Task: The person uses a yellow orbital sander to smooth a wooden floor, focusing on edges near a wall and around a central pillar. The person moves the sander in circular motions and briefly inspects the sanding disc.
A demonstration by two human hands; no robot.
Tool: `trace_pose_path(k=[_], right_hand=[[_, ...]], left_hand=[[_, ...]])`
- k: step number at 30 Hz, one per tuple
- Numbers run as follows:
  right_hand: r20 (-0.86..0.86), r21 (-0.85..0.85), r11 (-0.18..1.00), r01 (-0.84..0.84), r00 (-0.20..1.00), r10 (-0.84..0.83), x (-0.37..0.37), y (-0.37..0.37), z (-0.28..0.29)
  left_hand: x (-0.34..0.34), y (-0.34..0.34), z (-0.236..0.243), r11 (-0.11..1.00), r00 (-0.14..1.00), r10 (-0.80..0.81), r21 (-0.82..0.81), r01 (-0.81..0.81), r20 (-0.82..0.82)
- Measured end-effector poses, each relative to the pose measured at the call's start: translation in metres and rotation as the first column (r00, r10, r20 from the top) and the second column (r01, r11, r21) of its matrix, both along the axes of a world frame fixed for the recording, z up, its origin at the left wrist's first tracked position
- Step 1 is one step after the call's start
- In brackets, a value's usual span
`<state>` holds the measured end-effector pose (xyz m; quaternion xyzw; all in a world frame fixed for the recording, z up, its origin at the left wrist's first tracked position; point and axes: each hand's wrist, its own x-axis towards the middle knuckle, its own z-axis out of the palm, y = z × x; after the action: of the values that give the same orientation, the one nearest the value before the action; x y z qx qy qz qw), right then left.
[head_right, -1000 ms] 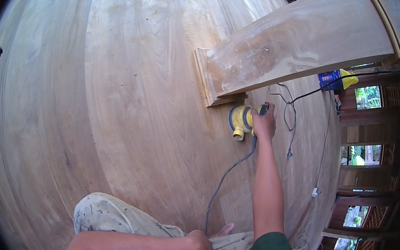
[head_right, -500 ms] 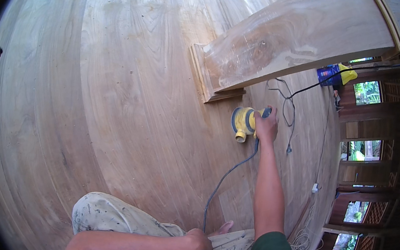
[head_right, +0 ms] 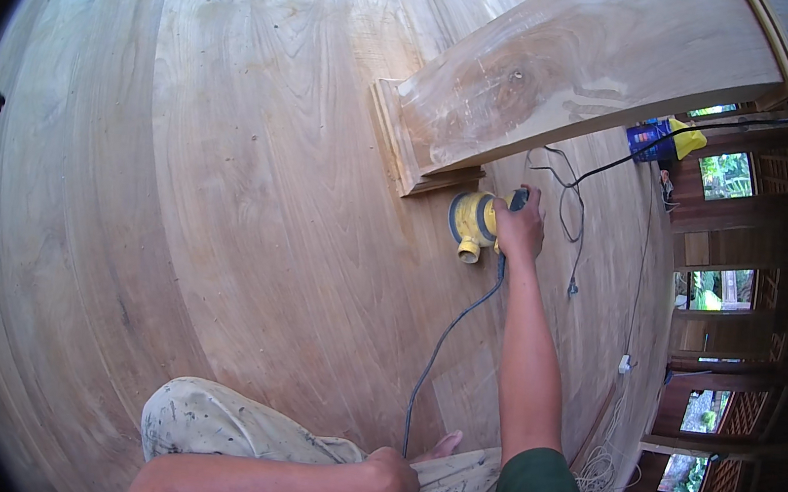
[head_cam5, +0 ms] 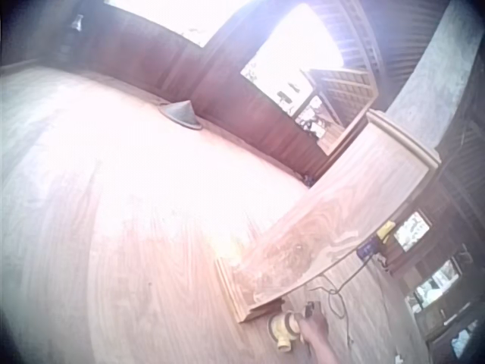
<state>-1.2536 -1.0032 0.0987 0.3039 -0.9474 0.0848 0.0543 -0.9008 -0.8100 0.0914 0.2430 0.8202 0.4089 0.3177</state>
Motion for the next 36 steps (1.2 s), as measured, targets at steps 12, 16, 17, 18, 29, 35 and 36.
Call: trace_pose_path(k=[12,16,17,18,29,35,36], right_hand=[[0.021,0.001,0.999,-0.039,0.999,0.039,0.007,0.002,-0.001],[0.027,-0.005,0.998,-0.064,0.998,0.064,0.016,0.005,-0.001],[0.032,-0.009,0.998,-0.066,0.997,0.067,0.019,0.006,-0.001],[0.028,-0.016,0.997,-0.071,0.997,0.071,0.022,0.006,-0.001],[0.005,0.005,0.994,-0.112,0.994,0.112,0.056,0.008,0.002],[0.006,-0.016,0.992,-0.127,0.992,0.127,0.075,0.007,0.003],[0.009,-0.015,0.992,-0.127,0.992,0.127,0.077,0.006,0.003]], left_hand=[[-0.003,0.004,0.000,0.999,1.000,-0.015,-0.036,0.016,0.016],[-0.005,0.004,0.003,0.997,0.999,-0.043,-0.060,0.043,0.006],[-0.005,0.003,0.004,0.997,0.999,-0.040,-0.064,0.041,0.016],[-0.004,0.003,0.004,0.997,0.999,-0.040,-0.064,0.040,-0.001],[-0.006,0.009,-0.002,0.998,0.999,-0.016,-0.056,0.018,0.032],[-0.005,0.005,0.000,0.999,0.999,0.002,-0.050,0.000,0.043],[-0.005,0.004,0.001,0.999,1.000,-0.013,-0.050,0.014,0.022]])
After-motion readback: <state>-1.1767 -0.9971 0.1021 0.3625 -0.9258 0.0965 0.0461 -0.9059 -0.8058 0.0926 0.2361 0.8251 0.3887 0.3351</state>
